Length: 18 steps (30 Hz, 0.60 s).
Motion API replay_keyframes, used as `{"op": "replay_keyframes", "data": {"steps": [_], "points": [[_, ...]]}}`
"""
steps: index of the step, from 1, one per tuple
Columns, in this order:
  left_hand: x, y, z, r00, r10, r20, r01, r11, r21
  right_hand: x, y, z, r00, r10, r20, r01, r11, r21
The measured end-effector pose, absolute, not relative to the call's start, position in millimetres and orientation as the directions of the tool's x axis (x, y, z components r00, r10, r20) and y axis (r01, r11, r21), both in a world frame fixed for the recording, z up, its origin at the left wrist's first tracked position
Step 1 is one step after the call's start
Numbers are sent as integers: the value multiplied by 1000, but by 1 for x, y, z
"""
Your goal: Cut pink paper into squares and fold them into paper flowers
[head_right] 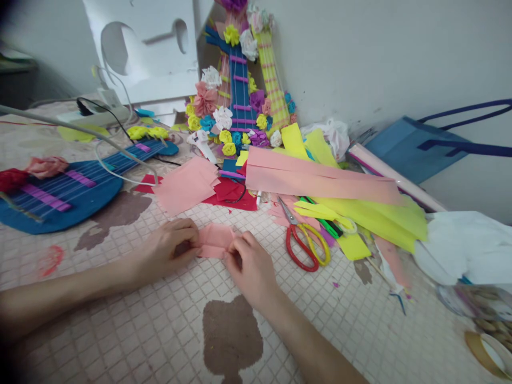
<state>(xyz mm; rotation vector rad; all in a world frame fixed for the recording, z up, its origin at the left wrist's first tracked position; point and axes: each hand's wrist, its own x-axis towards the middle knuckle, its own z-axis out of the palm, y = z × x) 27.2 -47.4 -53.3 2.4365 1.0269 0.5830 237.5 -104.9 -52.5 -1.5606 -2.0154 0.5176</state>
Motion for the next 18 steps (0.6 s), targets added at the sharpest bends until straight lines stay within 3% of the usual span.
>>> {"op": "replay_keyframes", "data": {"steps": [18], "points": [[29, -47, -53, 637, 750, 180, 590, -625, 512, 237, -103, -56, -170, 963, 208, 807, 258, -532]]}}
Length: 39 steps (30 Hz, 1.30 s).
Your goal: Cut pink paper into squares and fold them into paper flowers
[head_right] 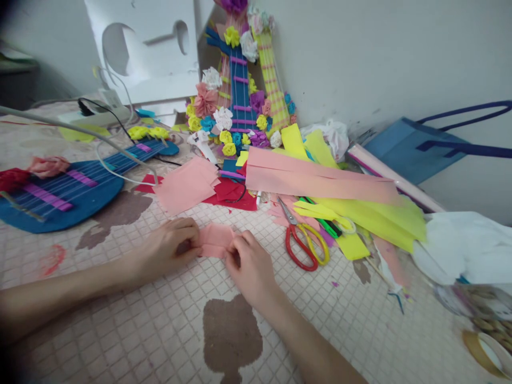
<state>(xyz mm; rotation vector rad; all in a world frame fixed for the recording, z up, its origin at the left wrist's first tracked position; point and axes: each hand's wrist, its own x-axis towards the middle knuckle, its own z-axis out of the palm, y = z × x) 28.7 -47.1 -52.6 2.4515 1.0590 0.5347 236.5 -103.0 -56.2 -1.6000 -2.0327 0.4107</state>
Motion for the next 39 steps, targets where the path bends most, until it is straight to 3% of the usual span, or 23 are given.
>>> {"op": "replay_keyframes", "data": {"steps": [10, 17, 23, 29, 32, 39], "points": [[28, -49, -52, 631, 757, 172, 613, -622, 488, 236, -104, -58, -176, 965, 196, 814, 255, -522], [27, -50, -52, 652, 729, 211, 523, -633, 571, 239, -104, -54, -213, 965, 154, 773, 262, -577], [29, -47, -48, 674, 722, 154, 541, -625, 562, 234, -105, -51, -221, 963, 156, 818, 270, -508], [37, -50, -50, 613, 775, 154, 642, -602, 475, 224, -103, -55, -135, 978, 162, 909, 187, -372], [35, -49, -53, 614, 774, 152, 618, -592, 517, 227, -102, -55, -148, 980, 136, 891, 192, -411], [22, -39, -54, 595, 791, 142, 539, -525, 658, 242, -100, -50, -215, 973, 83, 748, 219, -626]]}}
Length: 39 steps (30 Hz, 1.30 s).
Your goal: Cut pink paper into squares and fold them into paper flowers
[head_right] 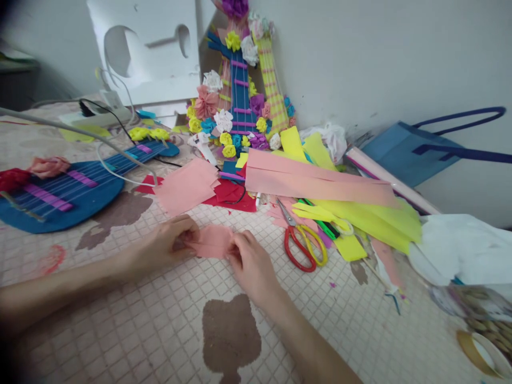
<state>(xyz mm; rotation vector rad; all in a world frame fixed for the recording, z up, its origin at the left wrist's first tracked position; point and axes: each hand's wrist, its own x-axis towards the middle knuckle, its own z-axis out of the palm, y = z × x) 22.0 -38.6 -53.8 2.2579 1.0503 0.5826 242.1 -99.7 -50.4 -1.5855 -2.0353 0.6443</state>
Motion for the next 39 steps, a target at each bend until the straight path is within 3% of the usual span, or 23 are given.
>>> {"op": "replay_keyframes", "data": {"steps": [7, 12, 16, 22, 25, 32, 39], "points": [[13, -26, -48, 575, 817, 44, 557, -431, 710, 257, -97, -45, -254, 967, 26, 556, 168, -814], [13, -21, -41, 488, 873, -22, 585, -308, 750, 266, -89, -52, -20, 1000, -5, 396, 4, -918], [20, -18, -38, 484, 875, -11, 647, -350, 677, 266, -80, -57, 23, 999, 36, 493, 20, -870], [29, -12, -40, 542, 839, -41, 703, -426, 569, 258, -68, -48, -155, 986, 59, 729, 155, -666], [34, -9, -39, 580, 814, -36, 677, -457, 576, 257, -67, -44, -203, 979, 32, 779, 181, -600], [42, -4, -35, 595, 792, -135, 621, -347, 703, 255, -68, -42, -212, 977, 30, 746, 181, -641], [40, -3, -39, 503, 863, -48, 596, -305, 743, 254, -72, -36, 14, 948, 318, 654, 232, -720]]}}
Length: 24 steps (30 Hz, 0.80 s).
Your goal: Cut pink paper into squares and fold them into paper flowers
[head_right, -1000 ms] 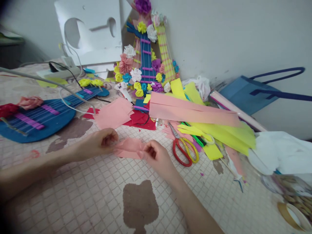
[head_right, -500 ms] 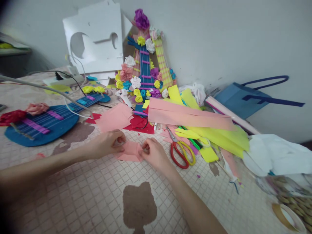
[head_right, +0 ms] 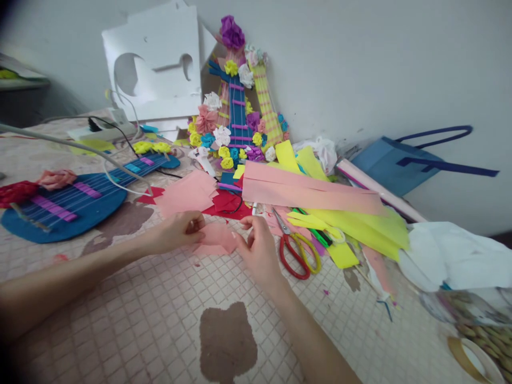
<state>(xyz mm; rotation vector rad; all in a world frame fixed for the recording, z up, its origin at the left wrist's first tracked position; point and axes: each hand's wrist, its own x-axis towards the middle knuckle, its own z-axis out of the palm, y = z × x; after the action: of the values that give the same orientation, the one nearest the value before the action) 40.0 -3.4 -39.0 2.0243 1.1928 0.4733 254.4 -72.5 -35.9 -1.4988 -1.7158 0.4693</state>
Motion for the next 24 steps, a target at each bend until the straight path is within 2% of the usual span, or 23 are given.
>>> {"op": "replay_keyframes", "data": {"steps": [3, 9, 11, 13, 16, 18, 21, 24], "points": [[39, -1, -41, 460, 887, -35, 561, -260, 786, 249, -79, -32, -5, 930, 367, 631, 288, -721], [35, 1, -36, 455, 888, -67, 452, -165, 877, 237, -88, -40, -127, 920, 370, 630, 363, -686], [36, -2, -33, 428, 896, -118, 399, -71, 914, 236, -89, -44, -151, 908, 392, 636, 392, -665], [38, -7, -31, 424, 875, -235, 312, 102, 945, 236, -91, -46, -169, 888, 427, 639, 429, -639], [45, -18, -31, 460, 793, -400, 146, 377, 915, 232, -94, -45, -211, 860, 465, 635, 482, -603], [50, -27, -33, 500, 747, -438, 29, 491, 870, 228, -97, -42, -262, 854, 449, 637, 503, -585], [56, -39, -34, 585, 699, -412, -72, 550, 832, 223, -98, -41, -296, 876, 381, 686, 473, -554], [57, -44, -34, 616, 686, -386, -30, 511, 859, 223, -97, -44, -280, 901, 331, 769, 417, -485]]}}
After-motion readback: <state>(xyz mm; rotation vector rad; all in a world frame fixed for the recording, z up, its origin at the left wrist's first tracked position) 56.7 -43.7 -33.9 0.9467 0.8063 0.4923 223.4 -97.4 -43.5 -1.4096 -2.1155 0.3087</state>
